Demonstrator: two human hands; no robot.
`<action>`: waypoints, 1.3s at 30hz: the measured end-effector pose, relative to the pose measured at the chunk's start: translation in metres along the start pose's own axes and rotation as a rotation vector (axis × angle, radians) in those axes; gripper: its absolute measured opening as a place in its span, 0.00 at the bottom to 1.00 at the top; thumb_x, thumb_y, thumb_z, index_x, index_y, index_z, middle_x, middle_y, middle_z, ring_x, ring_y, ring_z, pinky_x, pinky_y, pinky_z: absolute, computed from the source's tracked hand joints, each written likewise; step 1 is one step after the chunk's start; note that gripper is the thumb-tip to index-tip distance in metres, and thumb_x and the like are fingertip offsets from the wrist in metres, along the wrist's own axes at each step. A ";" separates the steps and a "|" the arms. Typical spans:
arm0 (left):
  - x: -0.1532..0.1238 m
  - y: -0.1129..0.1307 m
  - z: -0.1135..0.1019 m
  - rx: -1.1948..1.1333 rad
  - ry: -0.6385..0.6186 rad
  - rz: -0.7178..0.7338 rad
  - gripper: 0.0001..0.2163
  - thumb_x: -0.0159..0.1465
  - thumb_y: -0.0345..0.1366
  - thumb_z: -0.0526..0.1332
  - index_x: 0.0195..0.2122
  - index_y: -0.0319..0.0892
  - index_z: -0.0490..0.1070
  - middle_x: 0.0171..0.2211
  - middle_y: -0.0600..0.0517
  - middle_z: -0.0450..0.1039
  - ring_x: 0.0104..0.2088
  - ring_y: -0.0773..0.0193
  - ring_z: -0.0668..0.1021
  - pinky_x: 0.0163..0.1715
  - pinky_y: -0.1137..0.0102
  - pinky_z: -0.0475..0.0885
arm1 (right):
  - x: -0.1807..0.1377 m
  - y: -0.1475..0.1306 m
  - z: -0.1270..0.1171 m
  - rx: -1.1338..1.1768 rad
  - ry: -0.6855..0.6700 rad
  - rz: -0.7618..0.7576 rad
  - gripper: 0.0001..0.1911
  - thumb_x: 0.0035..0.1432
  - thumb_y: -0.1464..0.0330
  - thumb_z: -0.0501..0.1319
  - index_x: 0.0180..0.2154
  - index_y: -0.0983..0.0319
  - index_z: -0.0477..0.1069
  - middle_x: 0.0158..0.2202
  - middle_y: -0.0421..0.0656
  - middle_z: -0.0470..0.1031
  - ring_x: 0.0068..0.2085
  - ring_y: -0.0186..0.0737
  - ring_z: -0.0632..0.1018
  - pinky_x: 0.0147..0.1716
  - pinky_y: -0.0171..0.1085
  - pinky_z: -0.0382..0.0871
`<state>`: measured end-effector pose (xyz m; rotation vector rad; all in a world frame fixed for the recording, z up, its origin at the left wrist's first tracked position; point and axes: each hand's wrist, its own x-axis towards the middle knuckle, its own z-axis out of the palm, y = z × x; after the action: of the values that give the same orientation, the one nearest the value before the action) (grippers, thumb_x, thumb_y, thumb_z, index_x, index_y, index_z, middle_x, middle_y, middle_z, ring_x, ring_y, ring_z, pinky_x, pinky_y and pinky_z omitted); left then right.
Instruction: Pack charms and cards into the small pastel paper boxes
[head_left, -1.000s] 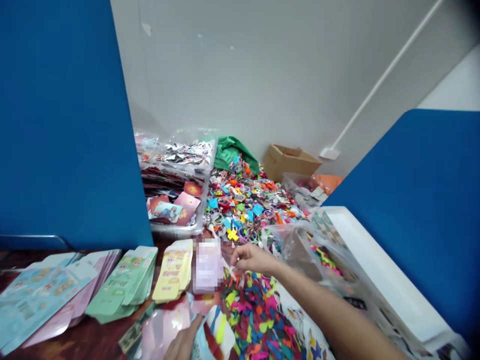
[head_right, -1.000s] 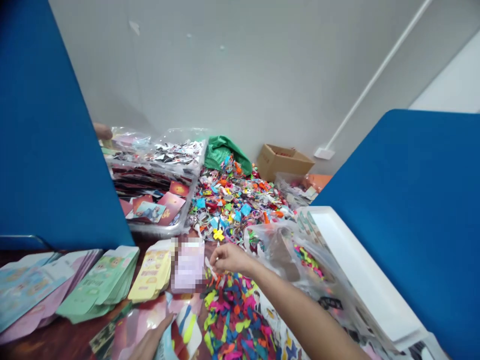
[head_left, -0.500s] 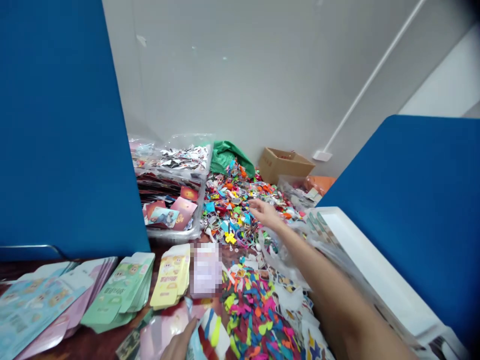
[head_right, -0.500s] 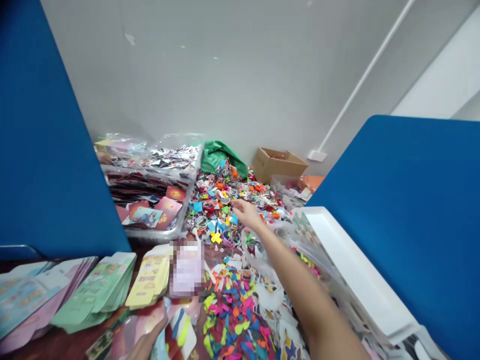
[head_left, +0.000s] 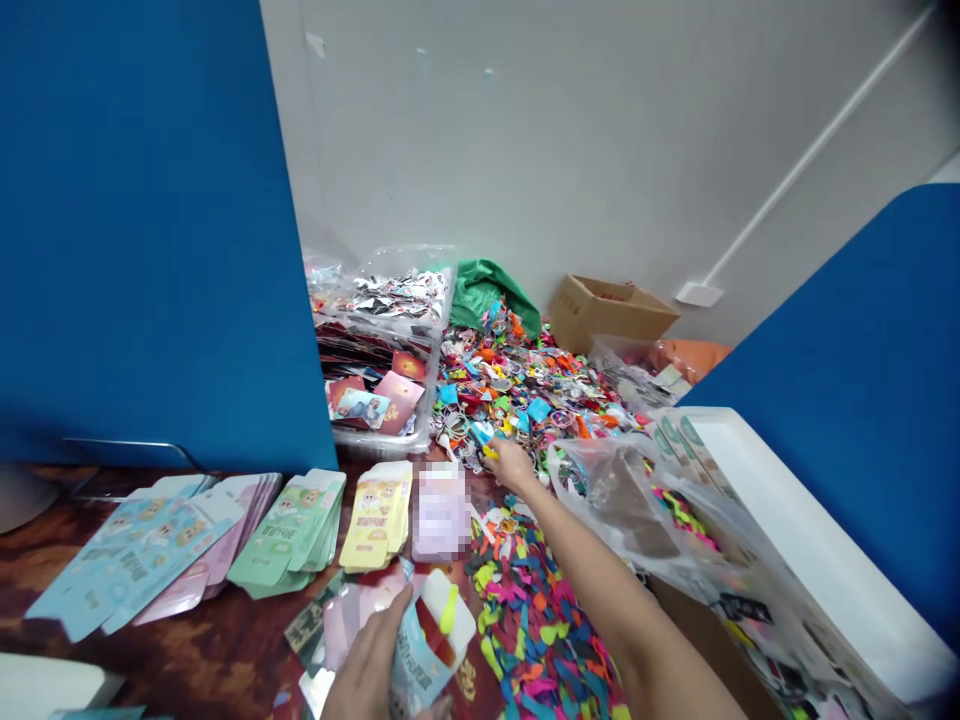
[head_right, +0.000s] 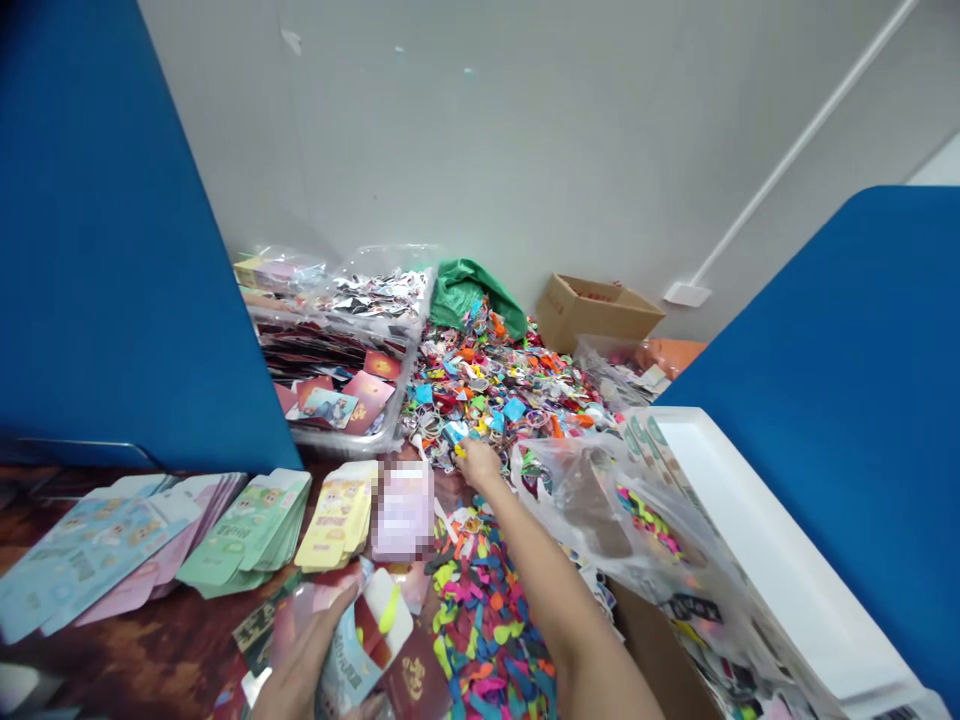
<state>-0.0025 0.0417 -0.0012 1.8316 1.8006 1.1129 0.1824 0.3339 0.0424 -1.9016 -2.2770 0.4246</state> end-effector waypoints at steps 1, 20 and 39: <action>0.003 0.000 -0.003 -0.008 0.001 0.003 0.35 0.56 0.40 0.64 0.64 0.48 0.53 0.56 0.46 0.70 0.55 0.52 0.74 0.50 0.62 0.74 | -0.004 -0.001 -0.005 0.036 -0.005 -0.020 0.11 0.60 0.67 0.59 0.44 0.62 0.72 0.42 0.50 0.78 0.46 0.48 0.78 0.42 0.38 0.67; 0.029 0.002 -0.004 0.104 0.104 -0.052 0.29 0.61 0.41 0.61 0.61 0.41 0.54 0.54 0.41 0.68 0.53 0.51 0.74 0.50 0.57 0.72 | -0.177 -0.081 -0.010 0.394 0.244 -0.725 0.13 0.62 0.70 0.59 0.48 0.57 0.73 0.39 0.44 0.76 0.42 0.43 0.73 0.43 0.44 0.68; 0.030 0.000 -0.015 0.141 0.144 -0.060 0.33 0.60 0.48 0.62 0.62 0.41 0.54 0.55 0.39 0.69 0.54 0.47 0.74 0.50 0.53 0.72 | -0.094 -0.030 -0.014 0.342 0.164 -0.343 0.13 0.66 0.65 0.53 0.46 0.59 0.73 0.42 0.43 0.78 0.42 0.38 0.77 0.43 0.36 0.70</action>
<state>-0.0170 0.0664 0.0167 1.8016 2.0497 1.1486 0.1755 0.2387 0.0710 -1.3070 -2.1934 0.5441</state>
